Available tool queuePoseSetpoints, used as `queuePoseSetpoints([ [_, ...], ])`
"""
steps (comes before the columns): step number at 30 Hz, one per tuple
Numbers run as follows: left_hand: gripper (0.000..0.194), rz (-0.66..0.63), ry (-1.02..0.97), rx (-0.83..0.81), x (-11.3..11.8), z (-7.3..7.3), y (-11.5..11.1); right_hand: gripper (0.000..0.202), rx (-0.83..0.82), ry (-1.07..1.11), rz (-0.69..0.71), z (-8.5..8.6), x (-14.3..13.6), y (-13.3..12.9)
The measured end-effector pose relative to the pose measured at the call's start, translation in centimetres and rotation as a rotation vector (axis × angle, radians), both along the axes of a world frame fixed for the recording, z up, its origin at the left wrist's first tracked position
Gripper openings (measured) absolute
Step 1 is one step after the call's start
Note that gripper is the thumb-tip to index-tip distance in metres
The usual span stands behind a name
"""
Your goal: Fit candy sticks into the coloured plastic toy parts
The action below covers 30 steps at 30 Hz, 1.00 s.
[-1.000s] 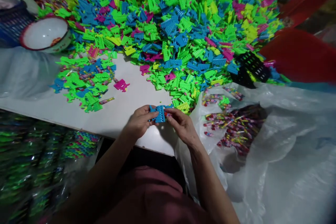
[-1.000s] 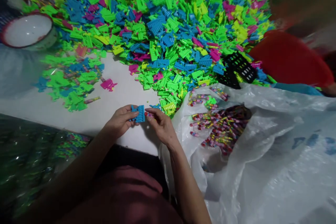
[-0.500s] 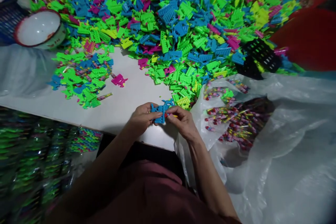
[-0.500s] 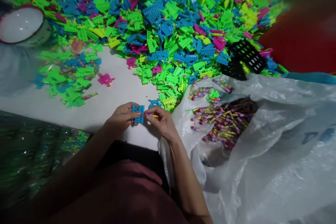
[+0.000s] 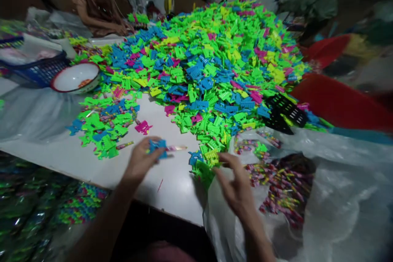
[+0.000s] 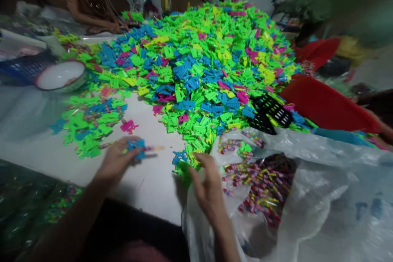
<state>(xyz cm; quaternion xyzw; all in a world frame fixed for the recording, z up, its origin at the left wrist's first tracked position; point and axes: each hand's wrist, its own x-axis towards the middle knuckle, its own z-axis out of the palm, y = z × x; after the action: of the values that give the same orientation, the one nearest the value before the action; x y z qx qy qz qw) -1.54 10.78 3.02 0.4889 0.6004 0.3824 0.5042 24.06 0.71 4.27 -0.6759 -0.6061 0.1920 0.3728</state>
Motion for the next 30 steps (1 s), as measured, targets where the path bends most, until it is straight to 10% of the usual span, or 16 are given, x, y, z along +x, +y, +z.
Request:
queuePoseSetpoints([
  [3,0.053,0.334,0.522,0.414,-2.5,2.1,4.6,0.033,-0.001,-0.323,-0.307,-1.4,7.8,-2.8],
  [7,0.048,-0.106,0.797,0.522,2.3,1.6,8.2,0.041,-0.237,-0.788,-0.397,-5.6,13.2,-5.6],
  [13,0.028,-0.518,0.895,0.386,12.5,-2.0,9.7,0.038,-0.386,-0.922,-0.322,-6.7,12.4,-6.2],
  [20,0.03,-0.536,0.869,0.411,9.1,-3.4,10.3,0.039,-0.439,-0.789,-0.397,-5.7,12.9,-6.6],
  [30,0.029,-0.414,0.652,0.413,10.5,-2.3,11.9,0.035,-0.591,-0.759,-0.466,-2.2,10.8,-3.6],
])
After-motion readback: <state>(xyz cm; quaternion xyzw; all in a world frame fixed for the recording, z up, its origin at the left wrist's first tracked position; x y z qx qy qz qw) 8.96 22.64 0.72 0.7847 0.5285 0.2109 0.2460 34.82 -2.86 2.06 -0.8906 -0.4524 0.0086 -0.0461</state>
